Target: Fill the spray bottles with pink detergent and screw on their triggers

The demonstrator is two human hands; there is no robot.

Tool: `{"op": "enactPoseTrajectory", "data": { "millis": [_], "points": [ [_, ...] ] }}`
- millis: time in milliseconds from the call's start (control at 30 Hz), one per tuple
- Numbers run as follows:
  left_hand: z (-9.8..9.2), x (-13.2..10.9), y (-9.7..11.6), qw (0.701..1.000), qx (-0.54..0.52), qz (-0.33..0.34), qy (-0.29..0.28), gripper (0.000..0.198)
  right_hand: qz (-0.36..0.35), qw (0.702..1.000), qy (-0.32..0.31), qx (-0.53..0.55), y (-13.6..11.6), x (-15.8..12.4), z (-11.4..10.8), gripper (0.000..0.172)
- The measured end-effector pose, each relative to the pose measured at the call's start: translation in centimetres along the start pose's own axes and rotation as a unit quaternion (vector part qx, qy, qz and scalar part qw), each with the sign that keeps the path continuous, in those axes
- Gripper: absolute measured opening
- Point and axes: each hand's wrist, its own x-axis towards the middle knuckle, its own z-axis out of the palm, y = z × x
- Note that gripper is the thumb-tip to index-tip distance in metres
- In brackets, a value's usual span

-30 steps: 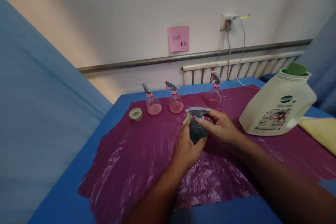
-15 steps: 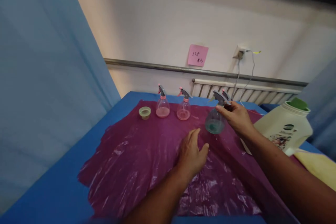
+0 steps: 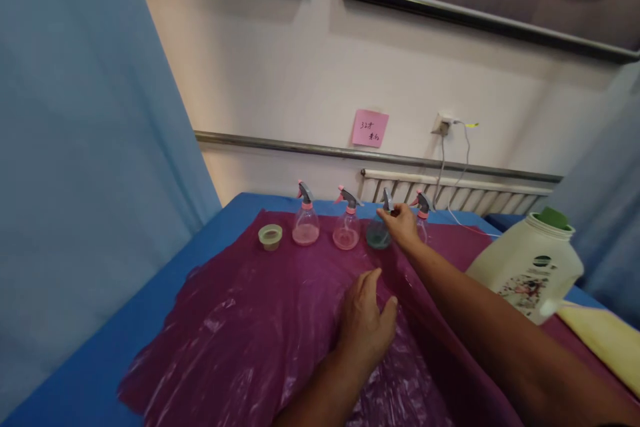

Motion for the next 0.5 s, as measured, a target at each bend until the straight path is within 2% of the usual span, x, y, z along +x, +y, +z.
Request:
{"op": "enactPoseTrajectory", "data": {
  "millis": [100, 167, 333, 433, 500],
  "points": [
    [-0.1, 0.2, -0.1, 1.0, -0.003, -0.001, -0.003, 0.059, -0.011, 1.0, 0.003, 0.011, 0.7, -0.5, 0.4, 0.05],
    [-0.1, 0.3, -0.2, 1.0, -0.004, -0.004, -0.001, 0.059, -0.027, 0.999, 0.009, 0.02, 0.9, -1.0, -0.5, 0.049],
    [0.1, 0.4, -0.2, 1.0, 0.004, -0.004, -0.011, 0.058, -0.052, 0.995, 0.078, 0.02, 1.2, -2.1, -5.6, 0.05],
    [0.3, 0.4, -0.1, 1.0, 0.005, 0.001, -0.022, 0.058, -0.021, 0.989, 0.144, -0.007, 2.0, -1.2, -7.9, 0.062],
    [0.2, 0.3, 0.1, 1.0, 0.006, -0.001, -0.02, 0.058, 0.016, 0.986, 0.161, -0.029, 2.9, -0.1, -8.2, 0.07]
  ]
}}
